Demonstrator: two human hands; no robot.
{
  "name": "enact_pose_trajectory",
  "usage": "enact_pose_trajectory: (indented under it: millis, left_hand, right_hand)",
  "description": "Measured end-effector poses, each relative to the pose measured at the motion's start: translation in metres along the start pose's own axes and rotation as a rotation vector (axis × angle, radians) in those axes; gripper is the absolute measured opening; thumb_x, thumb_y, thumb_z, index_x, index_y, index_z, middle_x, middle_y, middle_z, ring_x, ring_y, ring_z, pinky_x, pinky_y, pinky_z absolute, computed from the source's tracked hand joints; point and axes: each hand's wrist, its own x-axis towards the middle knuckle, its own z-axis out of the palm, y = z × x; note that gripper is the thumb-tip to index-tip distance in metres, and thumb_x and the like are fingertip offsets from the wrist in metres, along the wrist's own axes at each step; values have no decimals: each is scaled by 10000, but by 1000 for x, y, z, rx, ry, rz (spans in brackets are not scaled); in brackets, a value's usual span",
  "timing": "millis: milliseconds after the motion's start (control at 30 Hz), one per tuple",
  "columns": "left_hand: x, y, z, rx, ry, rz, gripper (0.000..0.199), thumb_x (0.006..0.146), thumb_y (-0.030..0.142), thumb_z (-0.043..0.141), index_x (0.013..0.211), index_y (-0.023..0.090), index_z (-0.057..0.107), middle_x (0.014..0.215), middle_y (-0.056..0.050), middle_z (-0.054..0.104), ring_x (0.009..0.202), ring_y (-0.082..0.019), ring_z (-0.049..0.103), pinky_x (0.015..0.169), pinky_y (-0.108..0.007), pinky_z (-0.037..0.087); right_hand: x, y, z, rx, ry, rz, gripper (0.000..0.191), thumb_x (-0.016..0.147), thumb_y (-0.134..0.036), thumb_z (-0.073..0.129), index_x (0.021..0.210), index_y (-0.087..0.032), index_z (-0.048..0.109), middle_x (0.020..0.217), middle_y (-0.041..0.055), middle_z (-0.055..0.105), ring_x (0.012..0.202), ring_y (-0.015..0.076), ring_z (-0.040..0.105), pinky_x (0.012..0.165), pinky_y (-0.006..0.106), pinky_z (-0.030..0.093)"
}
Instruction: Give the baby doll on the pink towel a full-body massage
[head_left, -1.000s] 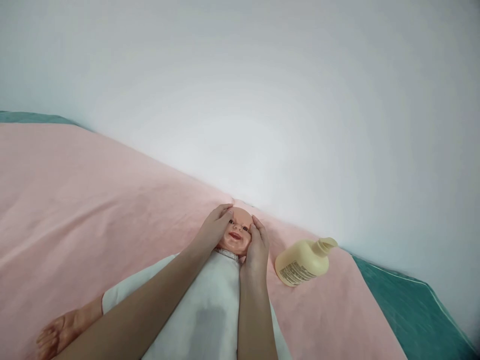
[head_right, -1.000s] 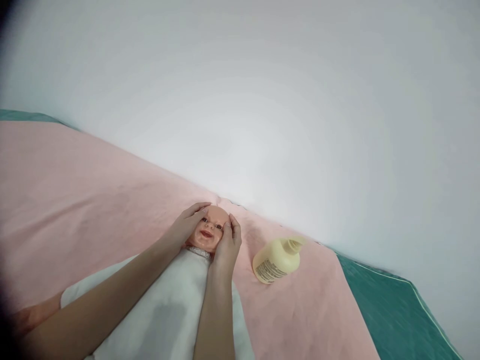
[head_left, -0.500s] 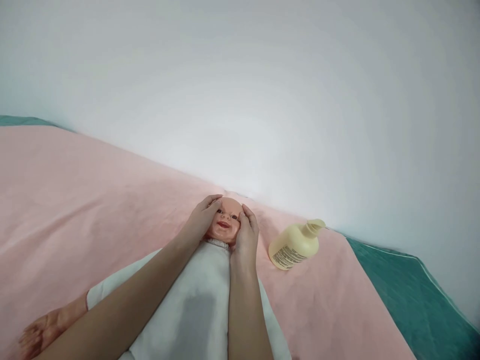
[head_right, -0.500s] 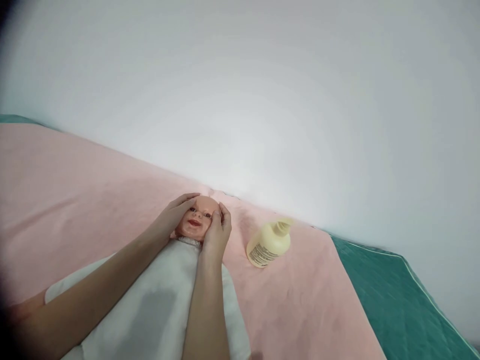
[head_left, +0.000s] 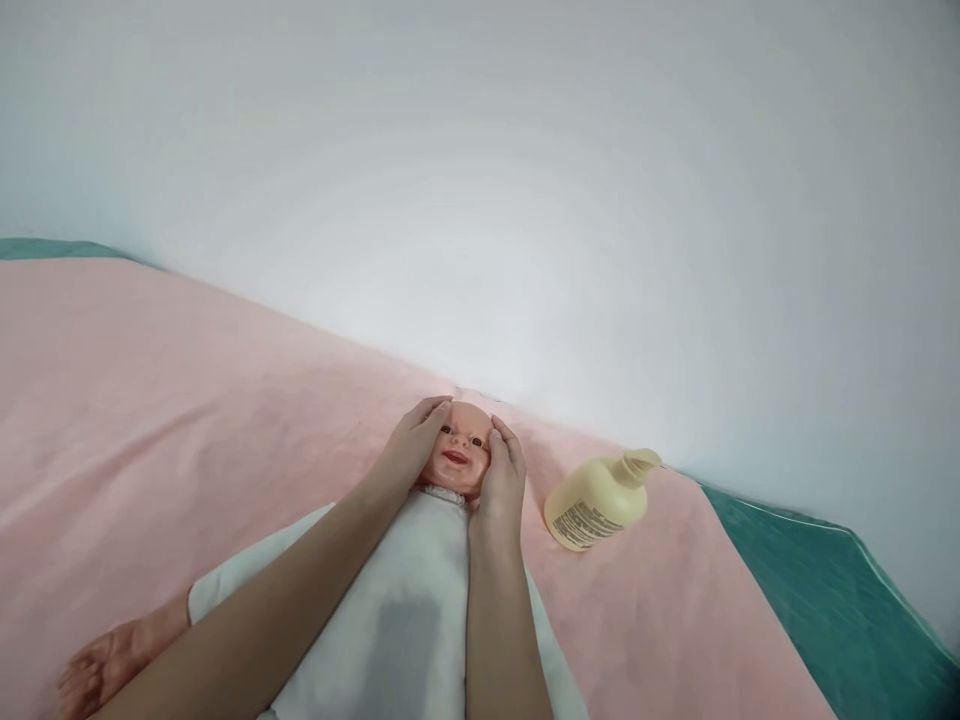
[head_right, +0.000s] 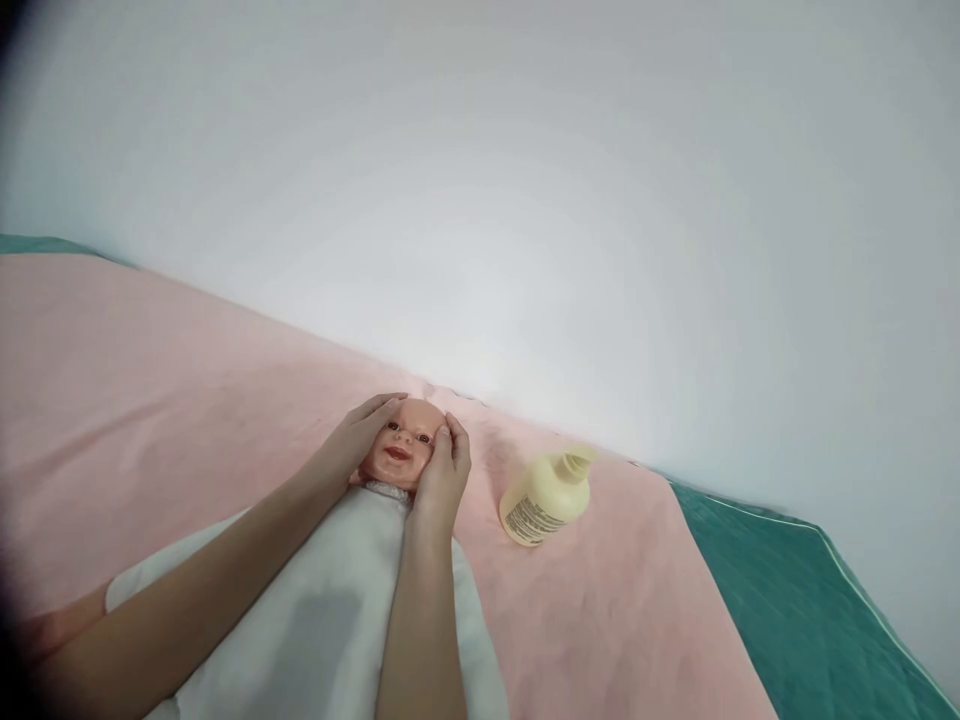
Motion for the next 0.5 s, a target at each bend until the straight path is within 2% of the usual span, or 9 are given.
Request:
enact_pose_trajectory:
  millis: [267,500]
  left_hand:
    - [0,2,0,43,-18,-35,331,803,341,554,1091,185,607,1105,-87,662,1028,-239,620,904,-345,472]
    - [3,-4,0,3,-17,-50,327,829,311,510,1125,201,595,1185,-89,629,1104,-242,585,968,-374,444]
  right_hand:
    - [-6,-9,3,33,-13,76,515,623,-365,689,1102,-189,616,1153,75,640,1033,237,614,849,340,520]
    - [-3,-5,1,9,2,55,467,628,-356,622,1071,-209,634,1164,63,636,1064,244,599,862,360,512]
